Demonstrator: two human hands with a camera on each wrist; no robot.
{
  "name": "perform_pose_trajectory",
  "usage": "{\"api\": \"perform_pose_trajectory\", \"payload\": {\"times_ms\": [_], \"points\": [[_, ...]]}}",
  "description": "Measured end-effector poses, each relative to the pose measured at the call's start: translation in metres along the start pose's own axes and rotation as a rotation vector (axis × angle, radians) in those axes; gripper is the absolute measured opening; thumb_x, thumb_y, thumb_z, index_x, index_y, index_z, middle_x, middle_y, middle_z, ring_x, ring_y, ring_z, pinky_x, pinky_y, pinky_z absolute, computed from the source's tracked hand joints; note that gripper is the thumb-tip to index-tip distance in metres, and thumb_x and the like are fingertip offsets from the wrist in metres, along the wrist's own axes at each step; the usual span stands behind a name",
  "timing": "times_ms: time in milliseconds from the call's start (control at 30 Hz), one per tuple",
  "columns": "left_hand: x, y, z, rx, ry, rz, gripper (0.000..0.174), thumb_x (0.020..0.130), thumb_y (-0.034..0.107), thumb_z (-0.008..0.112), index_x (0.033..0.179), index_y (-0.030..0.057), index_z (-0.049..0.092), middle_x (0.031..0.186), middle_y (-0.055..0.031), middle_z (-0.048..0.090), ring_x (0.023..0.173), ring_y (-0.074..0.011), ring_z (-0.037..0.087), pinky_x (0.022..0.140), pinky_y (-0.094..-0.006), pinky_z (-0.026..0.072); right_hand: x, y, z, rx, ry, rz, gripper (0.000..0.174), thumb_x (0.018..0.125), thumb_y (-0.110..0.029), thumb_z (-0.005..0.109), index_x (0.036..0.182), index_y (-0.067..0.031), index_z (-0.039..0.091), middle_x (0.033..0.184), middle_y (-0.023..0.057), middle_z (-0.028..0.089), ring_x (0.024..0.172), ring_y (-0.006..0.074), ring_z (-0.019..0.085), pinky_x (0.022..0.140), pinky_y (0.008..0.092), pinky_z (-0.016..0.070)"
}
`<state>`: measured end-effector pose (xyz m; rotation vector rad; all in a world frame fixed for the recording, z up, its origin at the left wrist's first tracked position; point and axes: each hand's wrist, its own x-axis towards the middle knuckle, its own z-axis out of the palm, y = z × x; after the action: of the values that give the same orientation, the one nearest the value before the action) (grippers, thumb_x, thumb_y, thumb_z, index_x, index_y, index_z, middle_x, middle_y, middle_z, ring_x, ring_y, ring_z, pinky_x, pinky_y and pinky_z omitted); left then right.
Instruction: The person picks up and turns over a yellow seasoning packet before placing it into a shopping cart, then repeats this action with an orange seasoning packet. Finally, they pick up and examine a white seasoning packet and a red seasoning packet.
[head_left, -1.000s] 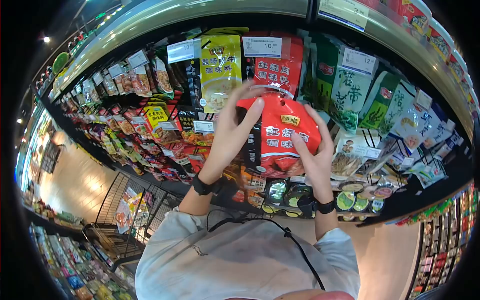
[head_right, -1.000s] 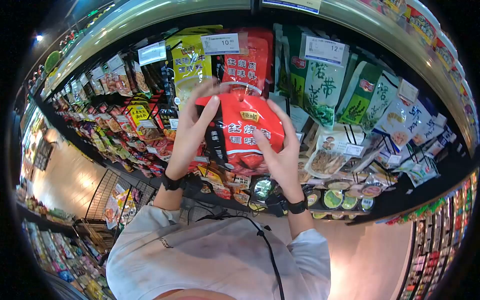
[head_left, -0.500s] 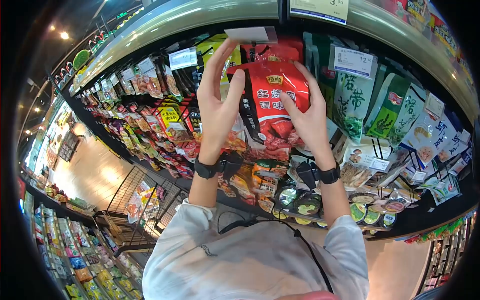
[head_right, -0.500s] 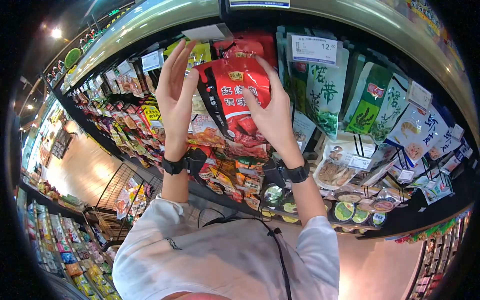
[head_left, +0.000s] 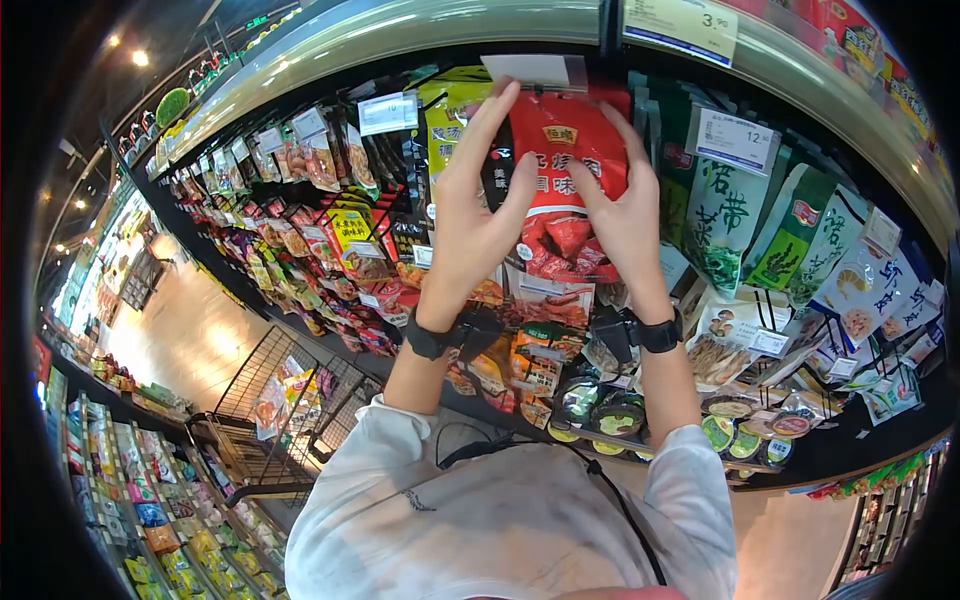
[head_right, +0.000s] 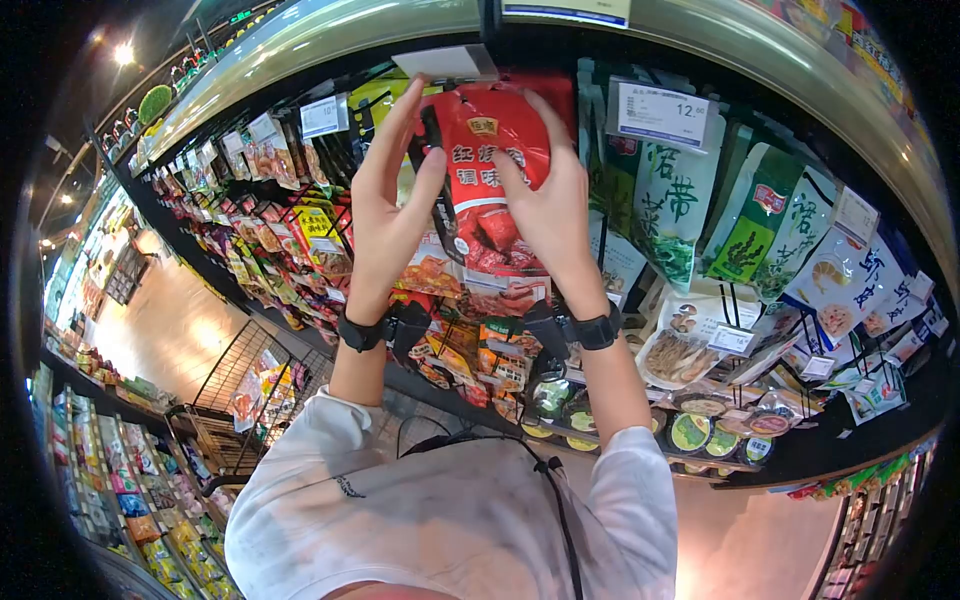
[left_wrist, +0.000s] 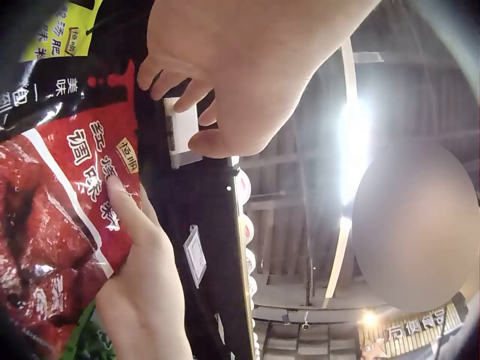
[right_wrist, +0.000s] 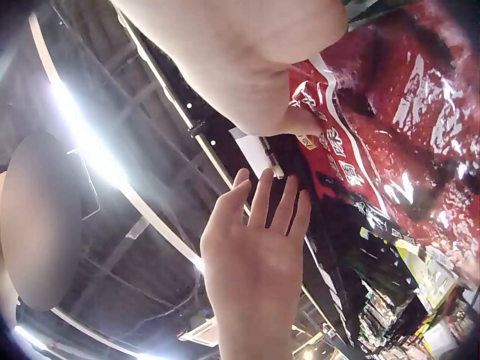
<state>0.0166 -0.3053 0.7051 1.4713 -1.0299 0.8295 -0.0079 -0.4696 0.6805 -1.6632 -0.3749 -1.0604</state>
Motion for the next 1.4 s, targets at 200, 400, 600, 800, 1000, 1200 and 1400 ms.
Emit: {"api": "perform_pose_trajectory", "payload": {"times_ms": [200, 400, 600, 800, 1000, 1200, 1400], "points": [[0.001, -0.005, -0.005, -0.066, -0.032, 0.003, 0.057, 0.088, 0.002, 0.063, 0.144, 0.0019, 0.049, 0.147, -0.0199, 0.051, 0.14, -0.0306, 0.045, 0.116, -0.0397, 0.0313, -0.004, 0.003, 0.001, -0.011, 0.025, -0.004, 0.06, 0.086, -0.004, 0.07, 0.141, -0.0013, 0.048, 0.12, 0.0188, 0.067, 0.107, 0.021, 0.067, 0.093, 0.034, 0.0521], [-0.001, -0.007, -0.016, -0.159, -0.089, -0.018, 0.057, 0.088, 0.003, 0.063, 0.144, 0.0025, 0.049, 0.148, -0.0222, 0.048, 0.143, -0.0356, 0.04, 0.116, -0.0405, 0.0317, -0.003, 0.011, 0.003, -0.115, 0.065, -0.034, 0.062, 0.086, -0.001, 0.069, 0.144, -0.0012, 0.046, 0.125, 0.019, 0.065, 0.109, 0.0223, 0.066, 0.095, 0.0337, 0.0512], [-0.022, 0.003, -0.049, -0.266, -0.166, -0.082, 0.05, 0.089, 0.002, 0.063, 0.138, 0.0026, 0.054, 0.141, -0.0186, 0.054, 0.132, -0.0322, 0.051, 0.107, -0.0397, 0.0411, -0.002, 0.007, 0.019, -0.577, 0.181, -0.256, 0.066, 0.085, -0.002, 0.067, 0.147, -0.0072, 0.044, 0.134, 0.0241, 0.052, 0.122, 0.0402, 0.053, 0.102, 0.0444, 0.0437], [-0.033, 0.022, -0.116, -0.524, -0.348, -0.076, 0.046, 0.092, -0.004, 0.052, 0.138, -0.0073, 0.049, 0.138, -0.0234, 0.053, 0.128, -0.0306, 0.055, 0.106, -0.0431, 0.0454, -0.01, 0.024, 0.037, -0.962, 0.276, -0.394, 0.064, 0.084, -0.007, 0.068, 0.144, -0.0044, 0.045, 0.146, 0.0248, 0.04, 0.138, 0.0445, 0.035, 0.112, 0.051, 0.0316], [-0.038, 0.035, -0.184, -0.947, -0.352, 0.112, 0.048, 0.087, 0.0, 0.057, 0.133, -0.0143, 0.052, 0.119, -0.0341, 0.064, 0.101, -0.04, 0.069, 0.086, -0.0449, 0.0566, -0.034, 0.013, 0.077, -1.014, 0.124, -0.348, 0.059, 0.088, -0.013, 0.067, 0.143, -0.0024, 0.048, 0.152, 0.0266, 0.035, 0.14, 0.0448, 0.033, 0.115, 0.053, 0.0269], [-0.048, 0.019, -0.258, -1.091, -0.455, 0.029, 0.038, 0.096, 0.003, 0.053, 0.13, -0.0139, 0.054, 0.124, -0.0275, 0.061, 0.105, -0.0349, 0.066, 0.09, -0.0391, 0.0538, -0.05, 0.023, 0.088, -1.177, -0.037, -0.332, 0.052, 0.095, -0.019, 0.064, 0.144, -0.009, 0.051, 0.159, 0.0227, 0.03, 0.147, 0.0405, 0.028, 0.118, 0.0533, 0.0228], [-0.06, 0.023, -0.29, -1.033, -0.391, 0.069, 0.038, 0.097, 0.003, 0.052, 0.131, -0.0131, 0.054, 0.126, -0.0268, 0.06, 0.107, -0.0351, 0.065, 0.091, -0.0391, 0.053, -0.037, 0.039, 0.087, -1.234, -0.039, -0.401, 0.049, 0.096, -0.022, 0.061, 0.144, -0.0119, 0.053, 0.157, 0.0255, 0.032, 0.142, 0.0465, 0.034, 0.115, 0.0557, 0.0283]]}}
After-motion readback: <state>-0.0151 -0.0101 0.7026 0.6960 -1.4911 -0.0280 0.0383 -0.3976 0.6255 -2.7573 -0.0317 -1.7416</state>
